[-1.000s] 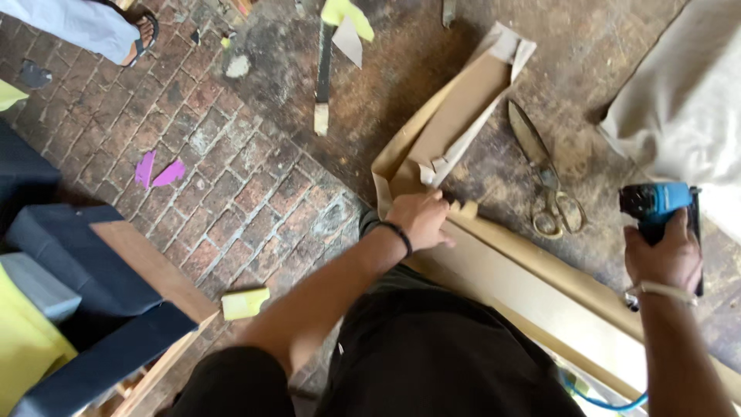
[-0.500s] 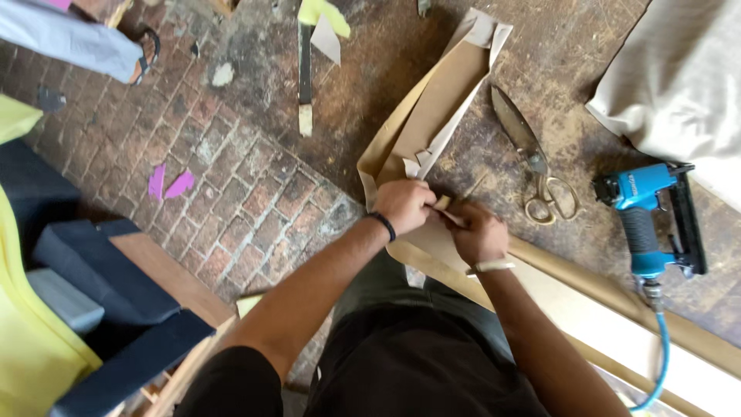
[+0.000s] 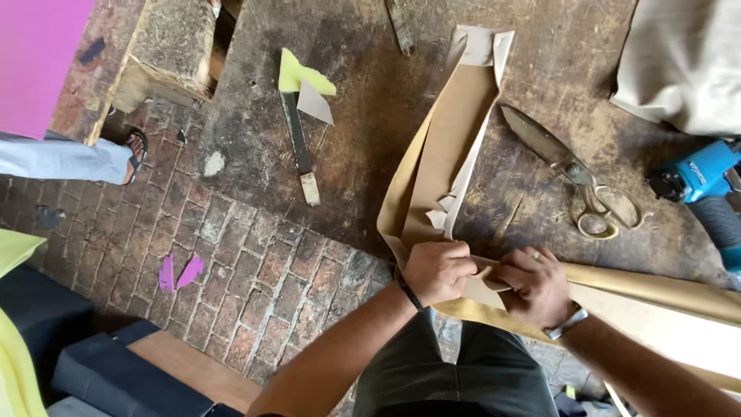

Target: The person staples beige fabric onto a wooden frame using a pneumatic staple gun. They fold and smooth the fabric edges, then drive staples along the perimeter to secure the material.

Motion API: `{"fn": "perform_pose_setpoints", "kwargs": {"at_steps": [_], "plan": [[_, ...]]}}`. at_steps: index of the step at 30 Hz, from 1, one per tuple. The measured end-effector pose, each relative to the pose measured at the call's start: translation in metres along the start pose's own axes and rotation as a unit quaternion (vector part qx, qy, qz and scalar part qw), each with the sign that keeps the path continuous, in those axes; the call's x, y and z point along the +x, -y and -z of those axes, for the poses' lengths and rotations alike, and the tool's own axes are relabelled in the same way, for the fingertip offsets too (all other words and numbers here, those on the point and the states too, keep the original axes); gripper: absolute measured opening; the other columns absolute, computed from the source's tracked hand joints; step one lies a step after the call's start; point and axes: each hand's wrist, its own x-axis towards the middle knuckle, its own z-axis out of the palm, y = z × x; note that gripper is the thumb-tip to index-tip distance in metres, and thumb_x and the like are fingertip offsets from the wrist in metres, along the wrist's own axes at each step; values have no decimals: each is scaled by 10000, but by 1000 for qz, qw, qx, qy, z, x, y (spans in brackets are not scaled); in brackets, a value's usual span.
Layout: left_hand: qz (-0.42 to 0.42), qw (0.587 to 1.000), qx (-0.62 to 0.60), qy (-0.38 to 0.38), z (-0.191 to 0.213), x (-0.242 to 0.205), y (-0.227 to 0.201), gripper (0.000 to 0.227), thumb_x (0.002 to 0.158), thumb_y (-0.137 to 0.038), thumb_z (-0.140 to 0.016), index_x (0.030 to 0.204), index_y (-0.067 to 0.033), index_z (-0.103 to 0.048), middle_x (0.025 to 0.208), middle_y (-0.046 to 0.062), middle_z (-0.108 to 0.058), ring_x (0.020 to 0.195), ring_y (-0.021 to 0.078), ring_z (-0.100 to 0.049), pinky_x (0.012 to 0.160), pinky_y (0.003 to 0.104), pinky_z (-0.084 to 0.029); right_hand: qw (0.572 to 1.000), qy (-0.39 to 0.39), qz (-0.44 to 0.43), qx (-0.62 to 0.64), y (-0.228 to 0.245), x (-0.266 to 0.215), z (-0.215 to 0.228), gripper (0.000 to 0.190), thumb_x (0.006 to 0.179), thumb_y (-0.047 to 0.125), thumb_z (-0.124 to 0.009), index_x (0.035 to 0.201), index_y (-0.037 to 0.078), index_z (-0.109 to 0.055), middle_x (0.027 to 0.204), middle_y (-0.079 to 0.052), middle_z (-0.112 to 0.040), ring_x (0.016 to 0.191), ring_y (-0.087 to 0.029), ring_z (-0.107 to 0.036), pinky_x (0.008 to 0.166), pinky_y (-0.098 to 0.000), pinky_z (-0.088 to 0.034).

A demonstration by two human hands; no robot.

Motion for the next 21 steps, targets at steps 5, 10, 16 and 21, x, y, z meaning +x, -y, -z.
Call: {"fn": "perform_pose_setpoints", "kwargs": {"at_steps": [5,10,16,21], "plan": [[2,988,72,133,-3,-4,-18,119,824,-76,-738,793,-123,-634,849,-7,-567,742,151,-614,643,319,-531,1000,23,-1,8,7,-4,12,146,623,169,-771,768,162,-754,788,-20,-650,716,-222,-603,688,-393,-478],[10,990,128,62,4,-21,-26,196,818,-138,-723,1010,-110,-745,1066,34,-683,939,186,-650,793,389,-495,999,18,-10,40,-6,-13,11,221,657,147,-727,872,121,-773,865,-53,-692,769,-206,-626,740,-390,-517],[-13,989,143,29,-11,-28,-13,198,948,-160,-690,1128,-152,-771,1181,2,-697,1044,172,-663,942,379,-498,942,-137,-93,-292,-105,-54,131,701,903,210,-907,1427,-15,-500,1353,-190,-595,1249,-318,-554,1125,-459,-446],[-8,993,119,10,-8,-25,-23,193,889,-193,-725,1063,-126,-777,1124,16,-701,1020,199,-668,894,399,-494,888,47,-344,-302,-189,-83,155,970,758,384,-955,1505,33,-446,1353,-218,-600,1329,-374,-547,1103,-466,-473]]}}
